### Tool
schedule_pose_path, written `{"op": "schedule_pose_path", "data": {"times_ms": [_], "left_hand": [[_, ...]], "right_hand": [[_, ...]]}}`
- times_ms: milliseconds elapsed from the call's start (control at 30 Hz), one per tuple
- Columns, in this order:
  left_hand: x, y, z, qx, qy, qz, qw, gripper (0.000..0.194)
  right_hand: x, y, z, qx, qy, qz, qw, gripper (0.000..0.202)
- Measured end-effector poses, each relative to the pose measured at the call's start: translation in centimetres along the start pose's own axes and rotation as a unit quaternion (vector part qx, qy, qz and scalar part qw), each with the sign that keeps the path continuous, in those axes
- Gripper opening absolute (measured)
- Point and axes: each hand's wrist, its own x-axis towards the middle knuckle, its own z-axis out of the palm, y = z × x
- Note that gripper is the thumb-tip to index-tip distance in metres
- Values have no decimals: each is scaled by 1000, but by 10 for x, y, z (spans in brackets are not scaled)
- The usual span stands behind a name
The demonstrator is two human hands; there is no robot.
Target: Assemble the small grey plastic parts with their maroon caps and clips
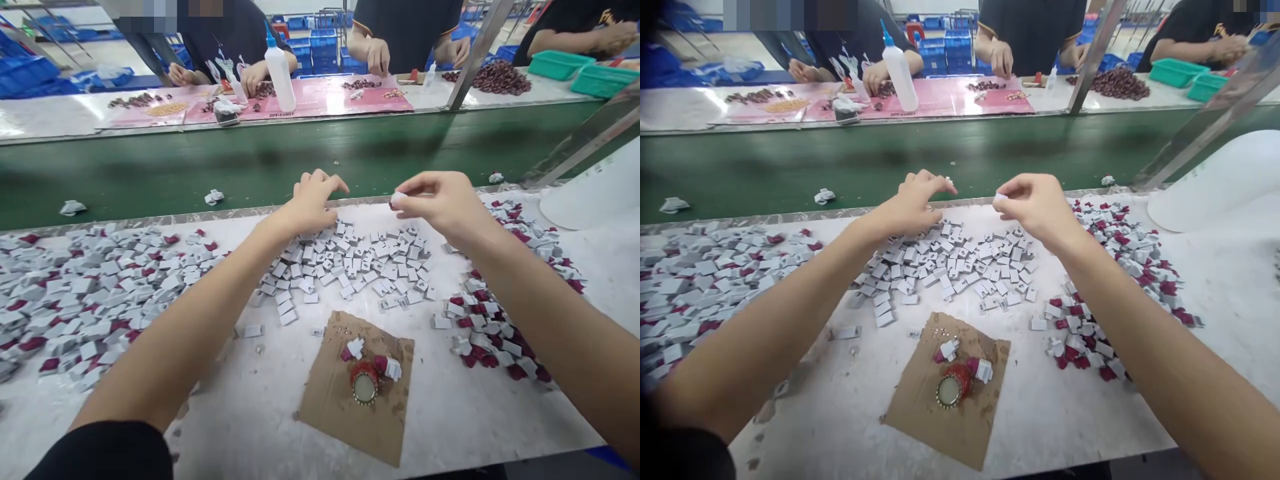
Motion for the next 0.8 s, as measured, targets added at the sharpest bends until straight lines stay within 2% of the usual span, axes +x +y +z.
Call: {"op": "schedule_pose_path", "data": {"times_ms": [67,133,233,300,367,433,467,533,633,700,800], "left_hand": [[-15,-3,-5,25,-64,63,996,47],[-20,-6,-6,15,-94,84,992,37],[-19,-8,-4,-40,-67,57,995,20],[-21,-8,-3,-55,-35,38,997,12],[-31,-7,-3,-89,7,22,996,13],[-50,-6,-4,-194,37,-9,980,16],[-63,-6,-5,-264,38,-29,963,18],[-90,-5,-4,-392,18,-70,917,21],[-132,-1,2,-475,-10,-107,873,20],[-160,2,8,-477,-13,-115,871,24],[-201,5,18,-386,36,-108,915,24]], "right_hand": [[-37,2,-16,68,-7,25,997,19],[-71,1,-24,114,-9,46,992,27],[-116,1,-28,146,-36,58,987,40],[-144,3,-28,146,-68,52,986,37],[-174,8,-27,111,-70,37,991,28],[-204,16,-23,64,-35,14,997,21],[-219,21,-20,47,-14,1,999,18],[-248,32,-15,24,18,-26,999,12],[-280,50,-11,-14,33,-49,998,13],[-292,60,-12,-43,34,-54,997,16],[-297,65,-15,-66,45,-64,995,17]]}}
